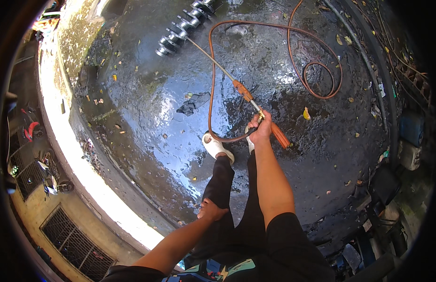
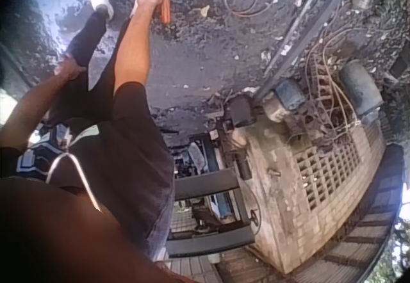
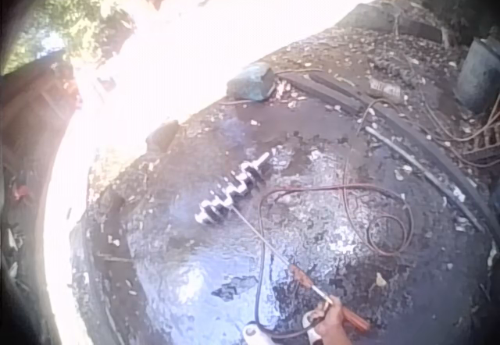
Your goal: The person uses a pressure washer to clean a metallic engine crankshaft lying on a wet concrete floor. They repeatedly spray the crankshaft from multiple angles, briefly lift and reposition it, and continue rinsing the surrounding area.
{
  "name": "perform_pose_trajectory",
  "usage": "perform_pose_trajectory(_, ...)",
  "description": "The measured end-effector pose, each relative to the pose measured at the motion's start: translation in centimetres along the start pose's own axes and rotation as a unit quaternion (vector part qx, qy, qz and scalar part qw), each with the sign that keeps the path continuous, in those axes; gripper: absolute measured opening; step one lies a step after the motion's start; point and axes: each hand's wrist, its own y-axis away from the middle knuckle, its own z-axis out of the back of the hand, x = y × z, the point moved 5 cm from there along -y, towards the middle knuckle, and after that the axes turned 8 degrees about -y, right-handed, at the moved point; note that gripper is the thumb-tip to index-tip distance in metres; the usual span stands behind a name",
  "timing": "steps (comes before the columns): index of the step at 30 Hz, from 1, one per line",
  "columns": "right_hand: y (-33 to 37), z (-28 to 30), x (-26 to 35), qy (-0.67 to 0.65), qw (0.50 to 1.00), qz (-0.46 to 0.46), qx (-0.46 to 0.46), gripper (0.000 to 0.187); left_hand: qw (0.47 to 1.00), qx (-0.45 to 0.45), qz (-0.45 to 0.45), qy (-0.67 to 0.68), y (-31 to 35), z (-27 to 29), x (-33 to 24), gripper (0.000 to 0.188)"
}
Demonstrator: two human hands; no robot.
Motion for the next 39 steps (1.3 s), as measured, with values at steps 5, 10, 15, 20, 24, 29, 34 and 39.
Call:
perform_pose_trajectory(5, -0.15, 0.13, 0.00, -0.002, 1.000, -0.002, -0.002, 0.018, 1.000, 0.001, -0.003, -0.001, -0.12, -0.13, -0.06, 0.108)
perform_pose_trajectory(10, -0.26, 0.22, 0.03, -0.003, 1.000, -0.008, 0.010, 0.019, 1.000, 0.000, -0.006, -0.002, -0.18, -0.25, -0.04, 0.108)
perform_pose_trajectory(15, -0.36, 0.36, 0.12, -0.001, 1.000, -0.015, 0.009, 0.019, 1.000, 0.000, -0.004, 0.001, -0.23, -0.33, -0.09, 0.108)
perform_pose_trajectory(20, -0.56, 0.50, 0.22, -0.002, 1.000, -0.006, 0.001, 0.020, 1.000, 0.004, -0.004, 0.000, -0.30, -0.31, -0.14, 0.108)
perform_pose_trajectory(24, -0.60, 0.51, 0.16, -0.003, 1.000, -0.009, 0.011, 0.021, 1.000, 0.004, 0.001, 0.000, -0.33, -0.37, -0.12, 0.109)
perform_pose_trajectory(29, -0.58, 0.52, 0.19, -0.009, 1.000, -0.014, -0.008, 0.019, 1.000, -0.001, -0.006, -0.001, -0.39, -0.53, -0.19, 0.109)
perform_pose_trajectory(34, -0.48, 0.42, 0.24, -0.009, 1.000, -0.014, -0.008, 0.020, 1.000, -0.002, -0.005, -0.004, -0.36, -0.56, -0.27, 0.108)
perform_pose_trajectory(39, -0.54, 0.40, 0.19, -0.011, 1.000, -0.019, 0.000, 0.019, 1.000, 0.000, 0.000, -0.002, -0.21, -0.45, -0.24, 0.108)
